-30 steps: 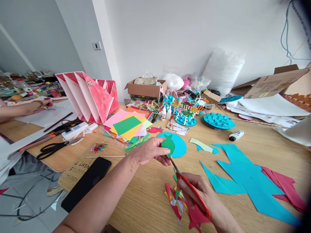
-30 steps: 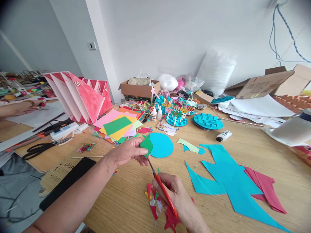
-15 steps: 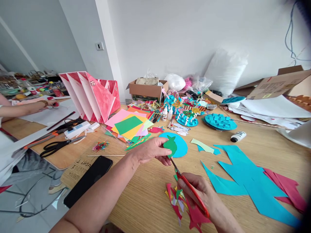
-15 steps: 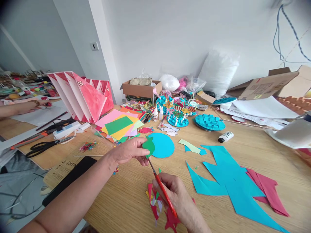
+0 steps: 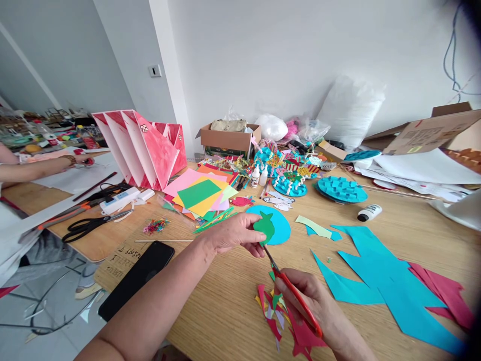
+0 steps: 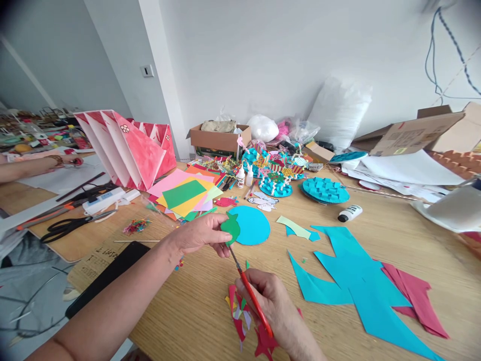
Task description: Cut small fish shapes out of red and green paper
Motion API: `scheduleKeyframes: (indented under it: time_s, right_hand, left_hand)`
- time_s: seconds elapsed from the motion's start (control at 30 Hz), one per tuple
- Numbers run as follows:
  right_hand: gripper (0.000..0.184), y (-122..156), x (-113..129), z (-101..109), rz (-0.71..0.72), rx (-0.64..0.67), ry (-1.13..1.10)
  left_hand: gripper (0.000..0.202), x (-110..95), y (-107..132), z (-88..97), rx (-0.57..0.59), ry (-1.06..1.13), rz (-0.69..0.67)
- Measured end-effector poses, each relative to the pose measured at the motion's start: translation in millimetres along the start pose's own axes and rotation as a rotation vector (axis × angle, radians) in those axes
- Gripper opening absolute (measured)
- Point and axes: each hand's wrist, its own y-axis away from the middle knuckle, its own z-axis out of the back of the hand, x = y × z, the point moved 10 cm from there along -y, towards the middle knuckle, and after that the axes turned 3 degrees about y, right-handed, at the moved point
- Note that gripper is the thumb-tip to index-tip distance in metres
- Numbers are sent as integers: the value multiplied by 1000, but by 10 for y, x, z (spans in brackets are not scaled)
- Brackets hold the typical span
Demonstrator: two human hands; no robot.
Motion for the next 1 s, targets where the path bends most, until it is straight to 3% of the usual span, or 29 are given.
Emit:
scheduleKeyframes:
  time_s: [0.6, 1.0]
  right_hand:
    - [38, 15, 69, 15, 35, -22, 90]
    - [43, 19, 47, 2, -3, -11, 13]
  left_hand:
    - [22, 12, 1, 15, -16, 23, -1]
    - [24, -23, 17, -8, -44, 56, -30]
